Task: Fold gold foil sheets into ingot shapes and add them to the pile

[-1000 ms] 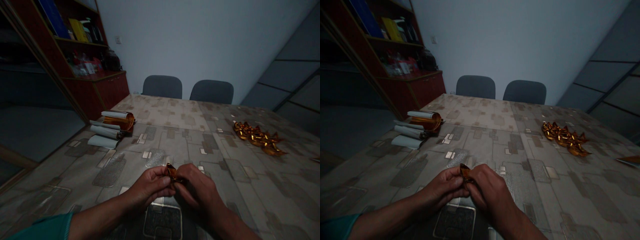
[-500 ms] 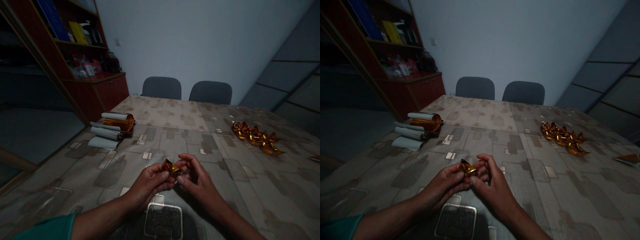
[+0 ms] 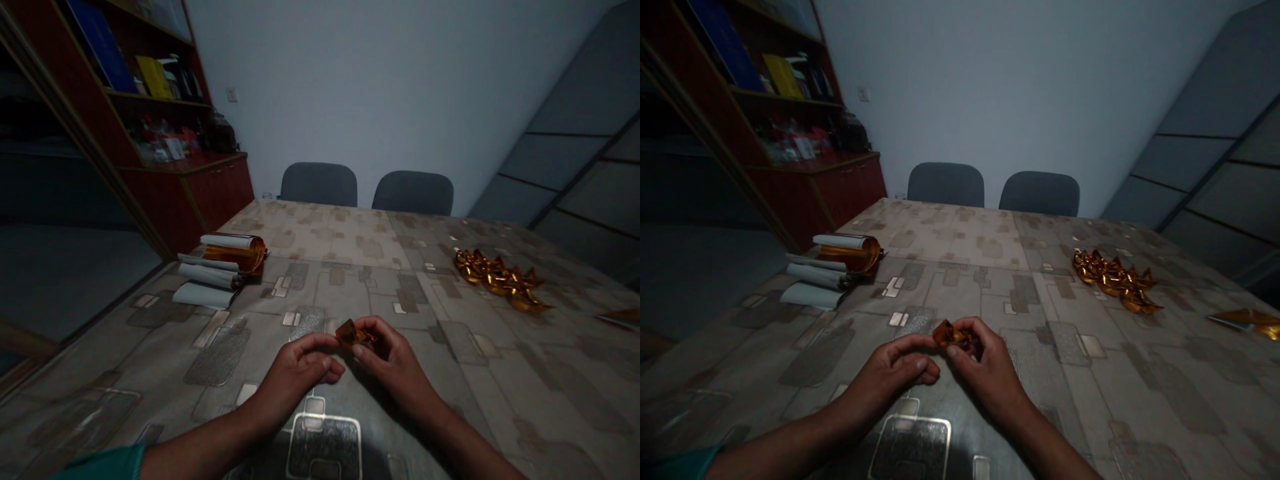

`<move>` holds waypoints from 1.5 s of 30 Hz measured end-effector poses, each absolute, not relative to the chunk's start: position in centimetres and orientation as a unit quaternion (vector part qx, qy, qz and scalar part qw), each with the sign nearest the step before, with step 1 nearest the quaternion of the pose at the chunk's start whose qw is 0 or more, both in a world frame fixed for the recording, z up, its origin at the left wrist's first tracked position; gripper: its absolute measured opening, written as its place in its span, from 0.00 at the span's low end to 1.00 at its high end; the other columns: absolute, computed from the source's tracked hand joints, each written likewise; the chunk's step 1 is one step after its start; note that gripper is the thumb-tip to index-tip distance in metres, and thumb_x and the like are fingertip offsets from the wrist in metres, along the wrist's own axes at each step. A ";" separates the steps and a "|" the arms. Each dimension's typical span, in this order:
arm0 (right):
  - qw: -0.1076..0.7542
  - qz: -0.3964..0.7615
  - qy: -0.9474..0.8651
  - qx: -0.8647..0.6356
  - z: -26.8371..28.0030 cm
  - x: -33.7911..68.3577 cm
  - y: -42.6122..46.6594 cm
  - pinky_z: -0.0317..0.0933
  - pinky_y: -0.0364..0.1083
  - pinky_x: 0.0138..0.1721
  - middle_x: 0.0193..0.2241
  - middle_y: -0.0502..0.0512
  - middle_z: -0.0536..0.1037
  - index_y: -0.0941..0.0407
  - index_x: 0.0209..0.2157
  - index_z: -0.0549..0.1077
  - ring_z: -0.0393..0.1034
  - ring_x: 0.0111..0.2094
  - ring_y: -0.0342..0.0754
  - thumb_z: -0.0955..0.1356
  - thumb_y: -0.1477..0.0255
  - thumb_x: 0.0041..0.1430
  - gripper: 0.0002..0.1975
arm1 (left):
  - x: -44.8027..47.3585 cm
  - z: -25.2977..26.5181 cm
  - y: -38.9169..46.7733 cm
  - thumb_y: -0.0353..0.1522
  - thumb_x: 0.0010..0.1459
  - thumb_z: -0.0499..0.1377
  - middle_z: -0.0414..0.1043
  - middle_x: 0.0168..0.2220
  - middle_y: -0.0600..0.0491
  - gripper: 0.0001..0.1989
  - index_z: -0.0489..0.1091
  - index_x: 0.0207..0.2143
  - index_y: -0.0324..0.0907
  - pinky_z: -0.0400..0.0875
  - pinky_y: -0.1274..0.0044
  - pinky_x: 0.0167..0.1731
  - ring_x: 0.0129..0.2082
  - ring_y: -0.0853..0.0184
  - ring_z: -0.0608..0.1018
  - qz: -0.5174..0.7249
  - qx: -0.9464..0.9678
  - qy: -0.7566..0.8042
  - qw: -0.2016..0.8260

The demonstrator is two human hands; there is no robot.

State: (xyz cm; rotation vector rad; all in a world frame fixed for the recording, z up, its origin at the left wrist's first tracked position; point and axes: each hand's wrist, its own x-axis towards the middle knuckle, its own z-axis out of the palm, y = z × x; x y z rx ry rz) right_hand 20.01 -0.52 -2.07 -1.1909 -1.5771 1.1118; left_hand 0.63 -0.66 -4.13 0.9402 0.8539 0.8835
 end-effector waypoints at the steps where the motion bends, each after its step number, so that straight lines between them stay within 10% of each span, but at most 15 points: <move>1: 0.420 0.407 -0.647 -0.489 -2.0 20.2 -0.3 0.64 0.49 0.40 0.38 0.55 0.79 0.54 0.41 0.73 0.72 0.38 0.51 0.69 0.71 0.57 0.09 | 0.6 -4.0 -0.6 0.38 0.52 0.69 0.79 0.30 0.49 0.19 0.73 0.43 0.37 0.71 0.74 0.39 0.32 0.66 0.79 0.407 0.425 0.399 0.704; 13: 0.369 0.058 -0.642 -0.669 -3.8 28.9 4.9 0.62 0.52 0.38 0.36 0.60 0.80 0.57 0.40 0.75 0.72 0.35 0.56 0.64 0.63 0.57 0.15 | 0.6 -3.3 -0.9 0.38 0.55 0.64 0.76 0.29 0.51 0.13 0.74 0.39 0.39 0.68 0.75 0.35 0.30 0.66 0.76 0.413 0.503 0.389 0.652; 30: 0.346 0.004 -0.532 -0.773 -4.4 40.0 3.5 0.64 0.50 0.37 0.34 0.60 0.82 0.54 0.37 0.76 0.76 0.35 0.58 0.66 0.59 0.52 0.16 | 0.1 -4.0 -0.8 0.44 0.57 0.63 0.76 0.32 0.51 0.15 0.76 0.38 0.42 0.69 0.75 0.36 0.31 0.65 0.76 0.389 0.543 0.418 0.616; 39: 0.360 -0.098 -0.293 -0.880 -2.4 52.2 1.0 0.61 0.61 0.40 0.37 0.75 0.79 0.59 0.42 0.76 0.73 0.41 0.71 0.63 0.60 0.55 0.20 | 0.2 -3.5 -1.0 0.46 0.57 0.62 0.76 0.33 0.50 0.15 0.78 0.37 0.45 0.71 0.73 0.39 0.35 0.61 0.78 0.370 0.571 0.454 0.575; 45: 0.350 -0.099 -0.337 -0.869 -3.4 51.4 2.1 0.63 0.54 0.40 0.36 0.66 0.80 0.56 0.44 0.77 0.74 0.39 0.62 0.66 0.60 0.55 0.19 | 0.2 -3.4 -0.9 0.46 0.56 0.62 0.76 0.41 0.48 0.15 0.79 0.35 0.45 0.73 0.73 0.38 0.36 0.61 0.79 0.374 0.573 0.459 0.566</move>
